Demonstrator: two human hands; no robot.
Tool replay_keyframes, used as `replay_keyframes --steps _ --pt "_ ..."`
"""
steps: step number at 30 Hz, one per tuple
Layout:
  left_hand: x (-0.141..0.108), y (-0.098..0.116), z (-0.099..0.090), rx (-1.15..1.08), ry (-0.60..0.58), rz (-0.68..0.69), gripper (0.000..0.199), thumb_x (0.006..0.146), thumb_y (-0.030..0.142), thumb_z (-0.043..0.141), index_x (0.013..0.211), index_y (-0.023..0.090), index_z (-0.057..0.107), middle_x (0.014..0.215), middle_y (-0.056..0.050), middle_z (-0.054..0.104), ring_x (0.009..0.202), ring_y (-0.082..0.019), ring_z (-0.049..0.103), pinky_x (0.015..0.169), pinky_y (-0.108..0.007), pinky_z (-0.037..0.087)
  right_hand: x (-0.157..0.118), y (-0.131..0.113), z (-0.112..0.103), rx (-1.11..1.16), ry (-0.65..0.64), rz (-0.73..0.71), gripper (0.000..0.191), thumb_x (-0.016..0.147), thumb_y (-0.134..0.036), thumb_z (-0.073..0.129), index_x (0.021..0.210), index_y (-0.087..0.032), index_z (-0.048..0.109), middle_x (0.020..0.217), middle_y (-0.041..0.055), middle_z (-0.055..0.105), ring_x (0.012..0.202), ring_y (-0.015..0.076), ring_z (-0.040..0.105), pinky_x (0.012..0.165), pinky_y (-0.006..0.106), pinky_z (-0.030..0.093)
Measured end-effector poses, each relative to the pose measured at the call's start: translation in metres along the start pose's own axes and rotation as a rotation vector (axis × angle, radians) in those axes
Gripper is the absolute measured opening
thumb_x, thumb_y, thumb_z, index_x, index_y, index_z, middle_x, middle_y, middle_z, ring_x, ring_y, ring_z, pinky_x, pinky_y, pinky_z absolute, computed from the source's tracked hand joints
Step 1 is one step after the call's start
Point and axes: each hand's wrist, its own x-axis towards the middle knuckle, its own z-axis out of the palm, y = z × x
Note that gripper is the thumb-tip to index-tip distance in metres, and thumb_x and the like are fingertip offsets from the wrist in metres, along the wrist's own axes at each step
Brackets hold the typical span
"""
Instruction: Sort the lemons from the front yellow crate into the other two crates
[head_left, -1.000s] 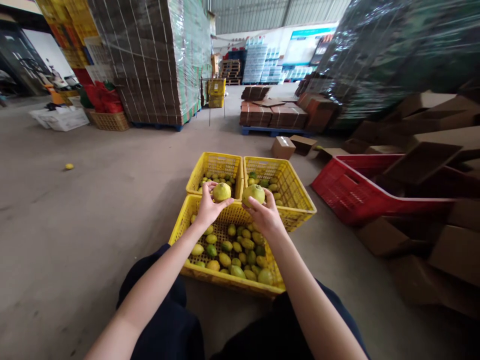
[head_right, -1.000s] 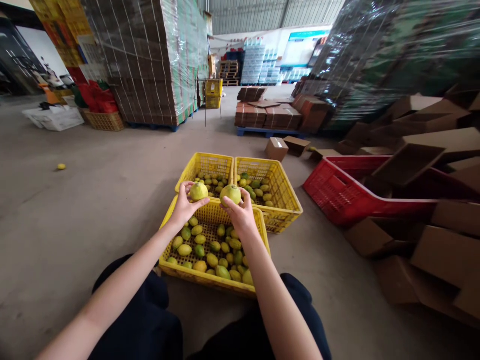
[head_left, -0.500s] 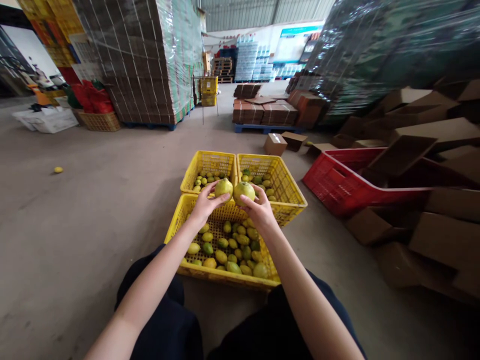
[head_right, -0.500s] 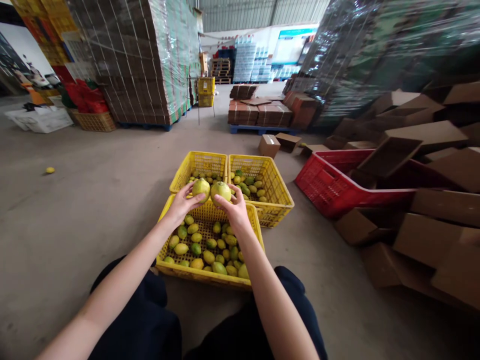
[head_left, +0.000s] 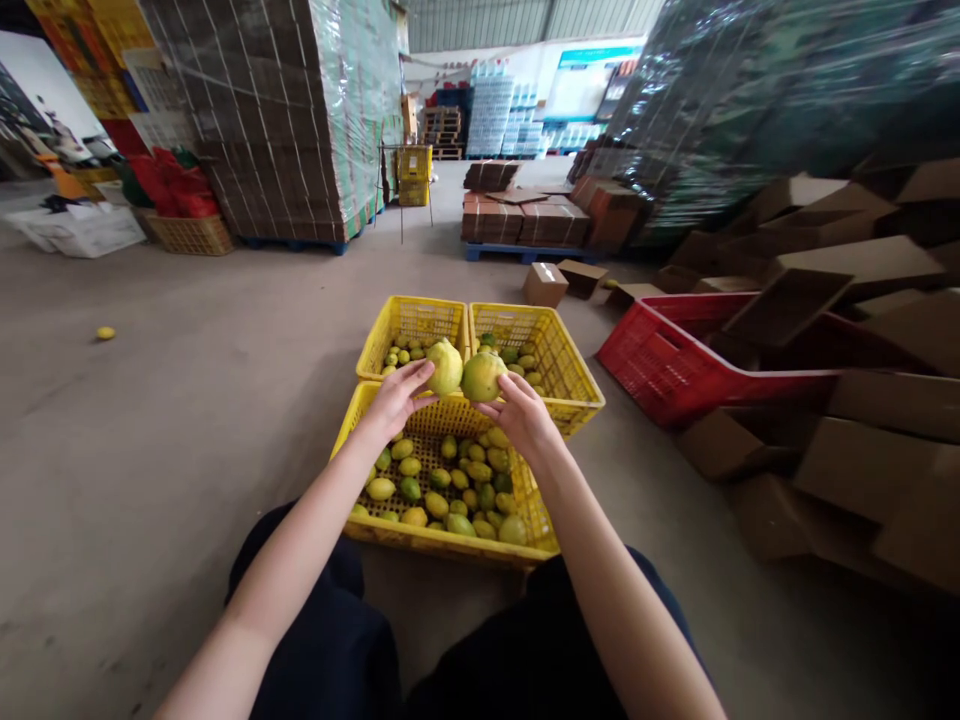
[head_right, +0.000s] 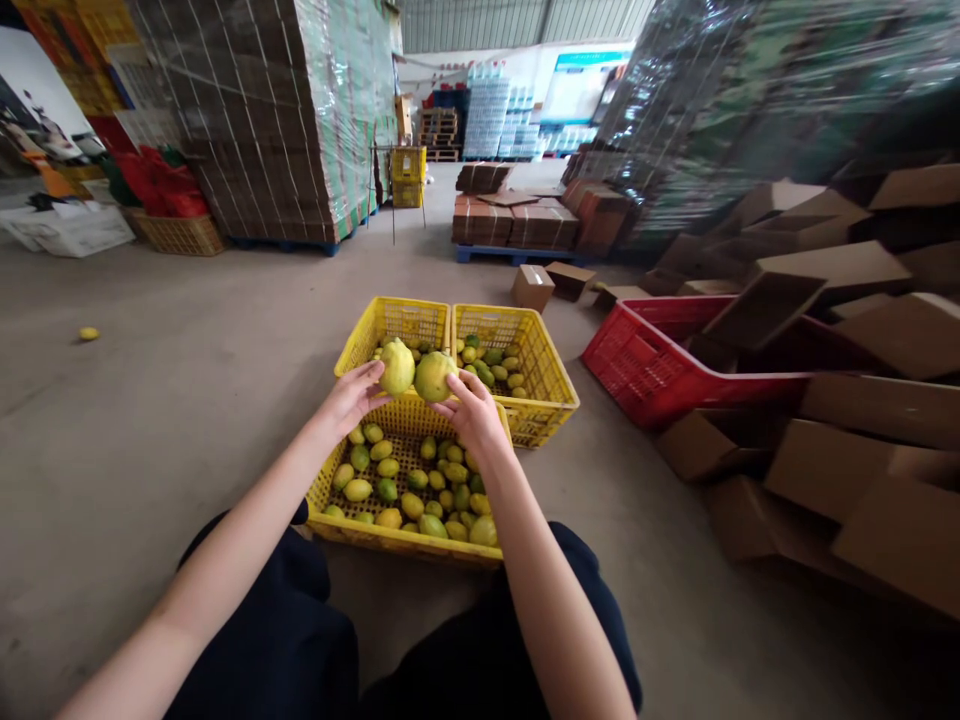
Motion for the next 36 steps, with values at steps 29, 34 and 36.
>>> replay_keyframes --steps 29,34,36 --pt "-0.003 -0.015 0.009 0.063 0.037 -0.057 0.027 0.067 0.016 0.085 0.090 0.018 0.070 0.095 -0.003 0.073 0.094 -0.016 0.066 0.081 -0.022 0.047 -0.003 0.006 0.007 -0.068 0.040 0.008 0.037 0.057 -0.030 0.092 0.080 -0.021 0.063 0.085 0.0012 0.074 0.072 0.0178 0.073 0.066 0.030 0.066" --pt "0.002 -0.010 0.002 -0.016 0.023 -0.135 0.026 0.068 0.023 0.086 0.090 0.017 0.072 0.092 -0.004 0.073 0.083 -0.013 0.065 0.077 -0.022 0.048 0.001 0.008 0.001 -0.011 0.015 0.075 0.027 0.068 -0.030 0.086 0.086 -0.021 0.067 0.079 0.0008 0.074 0.062 0.0132 0.070 0.061 0.023 0.063" --pt "0.004 -0.007 0.000 -0.054 0.023 -0.139 0.025 0.070 0.024 0.085 0.089 0.017 0.070 0.091 -0.004 0.072 0.081 -0.012 0.065 0.080 -0.024 0.051 0.003 0.010 -0.001 0.012 0.037 0.047 0.027 0.067 -0.027 0.087 0.084 -0.023 0.066 0.073 -0.0020 0.073 0.060 0.0106 0.068 0.061 0.020 0.062"
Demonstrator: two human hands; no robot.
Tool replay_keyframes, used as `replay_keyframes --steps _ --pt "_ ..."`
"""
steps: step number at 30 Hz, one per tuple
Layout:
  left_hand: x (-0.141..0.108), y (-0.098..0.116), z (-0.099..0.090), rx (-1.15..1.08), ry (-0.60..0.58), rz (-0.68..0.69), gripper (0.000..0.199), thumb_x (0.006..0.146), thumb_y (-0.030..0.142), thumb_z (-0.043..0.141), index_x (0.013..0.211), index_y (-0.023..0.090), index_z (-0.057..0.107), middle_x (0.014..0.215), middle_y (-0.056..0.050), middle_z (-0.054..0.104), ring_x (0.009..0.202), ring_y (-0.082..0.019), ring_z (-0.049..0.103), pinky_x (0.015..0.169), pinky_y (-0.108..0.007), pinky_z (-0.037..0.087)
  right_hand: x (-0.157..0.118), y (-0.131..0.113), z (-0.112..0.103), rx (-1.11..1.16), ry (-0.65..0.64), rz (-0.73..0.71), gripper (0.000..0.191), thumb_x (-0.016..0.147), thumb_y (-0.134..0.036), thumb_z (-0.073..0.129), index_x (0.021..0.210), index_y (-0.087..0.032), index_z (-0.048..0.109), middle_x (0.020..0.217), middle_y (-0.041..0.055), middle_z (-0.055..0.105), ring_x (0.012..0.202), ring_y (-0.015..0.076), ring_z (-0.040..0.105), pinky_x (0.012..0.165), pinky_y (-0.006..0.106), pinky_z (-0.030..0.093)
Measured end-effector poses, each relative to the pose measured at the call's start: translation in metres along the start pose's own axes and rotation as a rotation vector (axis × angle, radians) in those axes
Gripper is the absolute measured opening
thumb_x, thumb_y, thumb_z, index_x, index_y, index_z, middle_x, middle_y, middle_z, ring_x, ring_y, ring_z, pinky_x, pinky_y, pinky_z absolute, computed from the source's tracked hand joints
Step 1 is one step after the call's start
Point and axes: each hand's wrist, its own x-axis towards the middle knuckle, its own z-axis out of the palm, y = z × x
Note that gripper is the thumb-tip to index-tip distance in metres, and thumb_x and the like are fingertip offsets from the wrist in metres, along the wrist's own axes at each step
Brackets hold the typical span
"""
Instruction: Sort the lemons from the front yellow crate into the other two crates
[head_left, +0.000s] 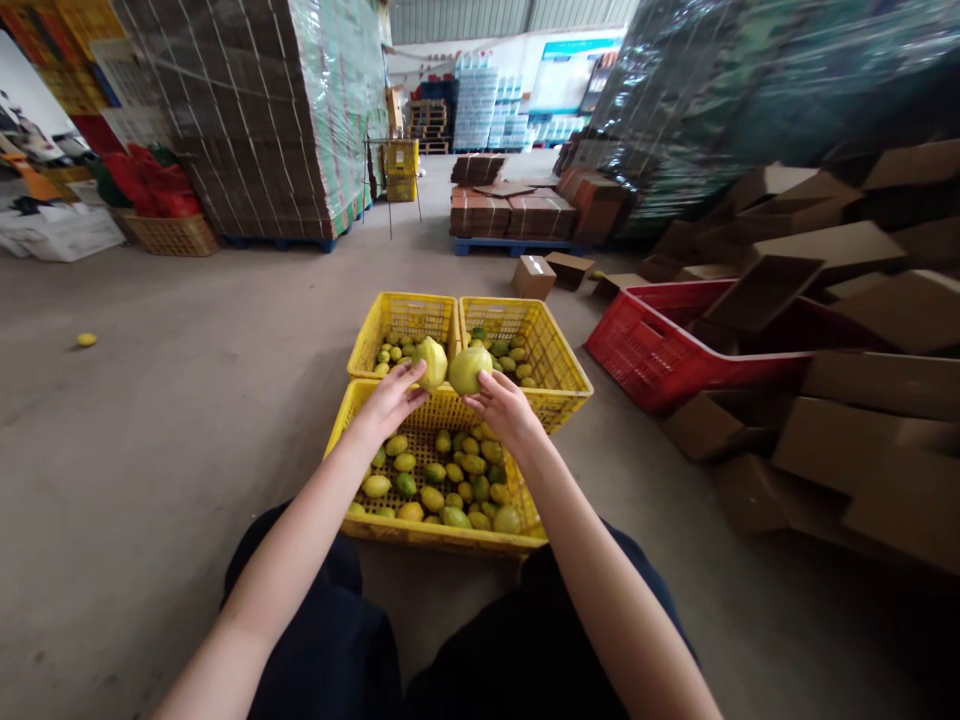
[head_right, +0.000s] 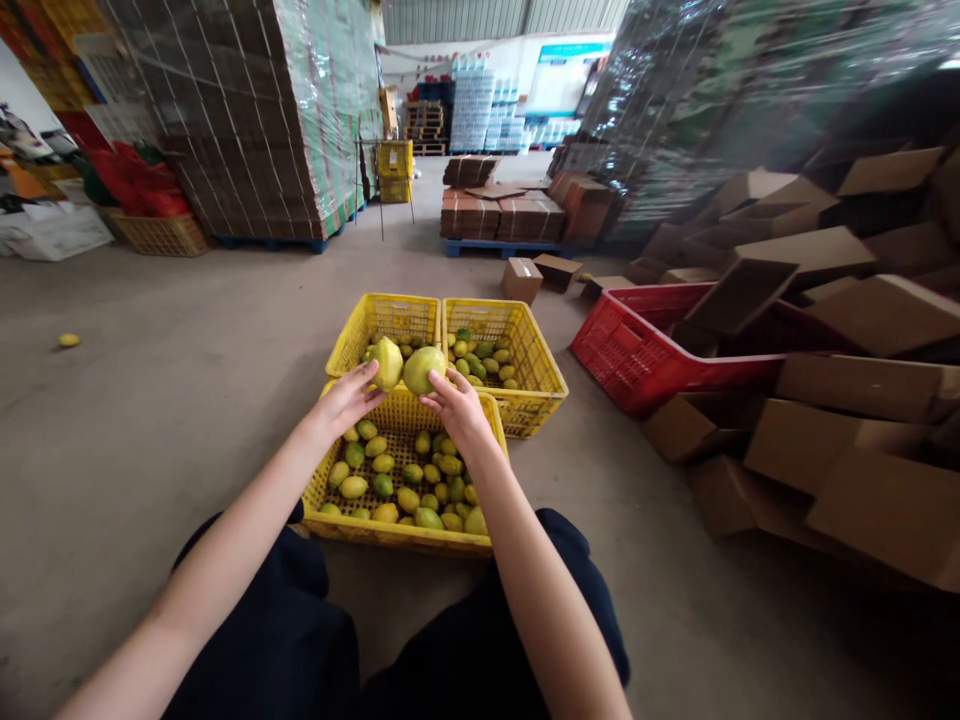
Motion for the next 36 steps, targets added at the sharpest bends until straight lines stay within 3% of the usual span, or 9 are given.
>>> replay_keyframes --steps 7,12,17,23,30,36 --pt "-0.001 0.013 -0.002 -0.008 -0.069 0.020 0.020 0.078 0.021 0.079 0.094 0.014 0.069 0.092 -0.006 0.072 0.082 -0.014 0.069 0.084 -0.027 0.058 0.006 0.006 0.000 0.050 0.003 -0.006 0.028 0.061 -0.027 0.090 0.078 -0.023 0.067 0.078 -0.0044 0.075 0.065 0.0101 0.071 0.066 0.019 0.061" --pt "0.001 0.013 -0.003 -0.042 -0.040 0.014 0.015 0.084 0.021 0.073 0.095 0.012 0.069 0.089 -0.007 0.072 0.077 -0.014 0.070 0.079 -0.026 0.061 0.006 0.006 0.000 0.058 -0.029 -0.030 0.031 0.062 -0.027 0.088 0.086 -0.024 0.068 0.086 -0.0022 0.077 0.070 0.0139 0.074 0.072 0.024 0.062" --pt "0.003 0.013 -0.005 -0.065 0.018 0.026 0.008 0.091 0.016 0.063 0.098 0.015 0.066 0.088 -0.005 0.072 0.077 -0.015 0.072 0.081 -0.030 0.063 0.006 0.003 -0.004 0.080 -0.019 -0.019 0.039 0.058 -0.029 0.091 0.086 -0.027 0.065 0.080 -0.0044 0.075 0.069 0.0159 0.074 0.072 0.028 0.063" --pt "0.004 0.012 -0.004 -0.009 0.020 0.040 0.007 0.087 0.015 0.068 0.092 0.010 0.070 0.090 -0.007 0.074 0.085 -0.014 0.072 0.089 -0.027 0.060 0.006 0.004 0.000 0.069 -0.012 -0.002 0.038 0.058 -0.030 0.091 0.087 -0.022 0.068 0.079 -0.0008 0.077 0.066 0.0144 0.074 0.069 0.023 0.062" --pt "0.003 0.005 0.000 0.008 -0.033 0.008 0.010 0.089 0.009 0.064 0.092 0.010 0.073 0.094 -0.007 0.075 0.086 -0.015 0.072 0.099 -0.035 0.056 0.003 0.012 0.007 -0.058 0.002 -0.004 0.032 0.063 -0.021 0.088 0.089 -0.018 0.071 0.087 0.0019 0.078 0.073 0.0147 0.075 0.071 0.020 0.062" --pt "0.003 -0.004 0.002 -0.061 -0.070 -0.074 0.020 0.094 0.015 0.057 0.112 0.014 0.067 0.102 -0.008 0.075 0.091 -0.018 0.073 0.099 -0.038 0.055 0.005 0.008 0.005 -0.003 0.081 -0.001 0.029 0.066 -0.020 0.086 0.089 -0.018 0.068 0.083 0.0023 0.077 0.071 0.0181 0.075 0.066 0.027 0.065"
